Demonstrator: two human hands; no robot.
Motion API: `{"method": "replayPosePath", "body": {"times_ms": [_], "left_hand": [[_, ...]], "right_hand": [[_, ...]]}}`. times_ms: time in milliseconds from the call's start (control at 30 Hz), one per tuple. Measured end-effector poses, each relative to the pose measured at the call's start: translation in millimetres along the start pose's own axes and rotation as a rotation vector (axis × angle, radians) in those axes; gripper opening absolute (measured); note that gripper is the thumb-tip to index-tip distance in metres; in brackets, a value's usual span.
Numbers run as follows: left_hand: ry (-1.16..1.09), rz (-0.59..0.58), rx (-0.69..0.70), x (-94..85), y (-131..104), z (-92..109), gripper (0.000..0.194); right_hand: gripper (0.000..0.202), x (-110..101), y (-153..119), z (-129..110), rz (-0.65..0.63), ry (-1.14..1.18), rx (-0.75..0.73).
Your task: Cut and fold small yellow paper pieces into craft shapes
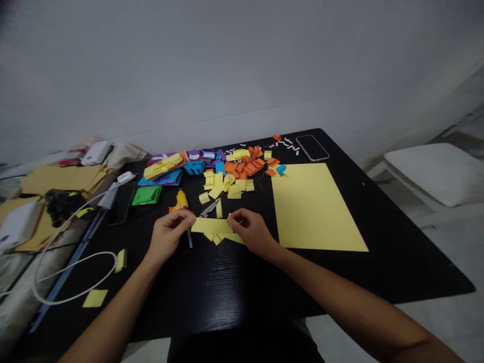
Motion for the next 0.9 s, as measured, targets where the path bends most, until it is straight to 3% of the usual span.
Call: {"method": "replayPosePath", "body": {"times_ms": [233,333,433,533,767,900], "left_hand": [[-0.060,0.061,-0.009,-4.6,3.7,-1.3,0.021],[-0.080,0.026,-0.042,-0.7,2.9,-0.6,0.022],[-0.107,-0.027,-0.071,5.8,0.6,-1.1,0.021],[-0.117,-0.078,-0.092,12.6,-2.2,-3.4,0.021],[-0.131,-0.183,-0.089,23.5,-8.8,-3.2,0.023],[-0.180,-0.311,0.009,30.4,-14.6,4.1,0.036]], "right_hand": [[0.027,-8.6,2.4,8.8,0.116,0.079,0.037],[0.023,-11.9,0.3,2.2,0.198,0.069,-0.072],[0.037,-4.7,-3.8,-10.9,0.113,0.038,-0.226],[0.035,5.4,-8.7,-17.9,-0.038,0.003,-0.285],[0.024,5.0,-11.1,-16.4,-0.062,-0.083,-0.183],[0.026,5.2,-11.1,-13.8,-0.068,-0.050,-0.134]]}}
Point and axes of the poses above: each hand's wrist, its own y-axis towards the middle knuckle, its own x-axis out of the palm, z = x × y, the point moved 6 cm from there along y, towards the middle knuckle, and after that the axes turned 15 degrees about -x, right-handed, at the moved point
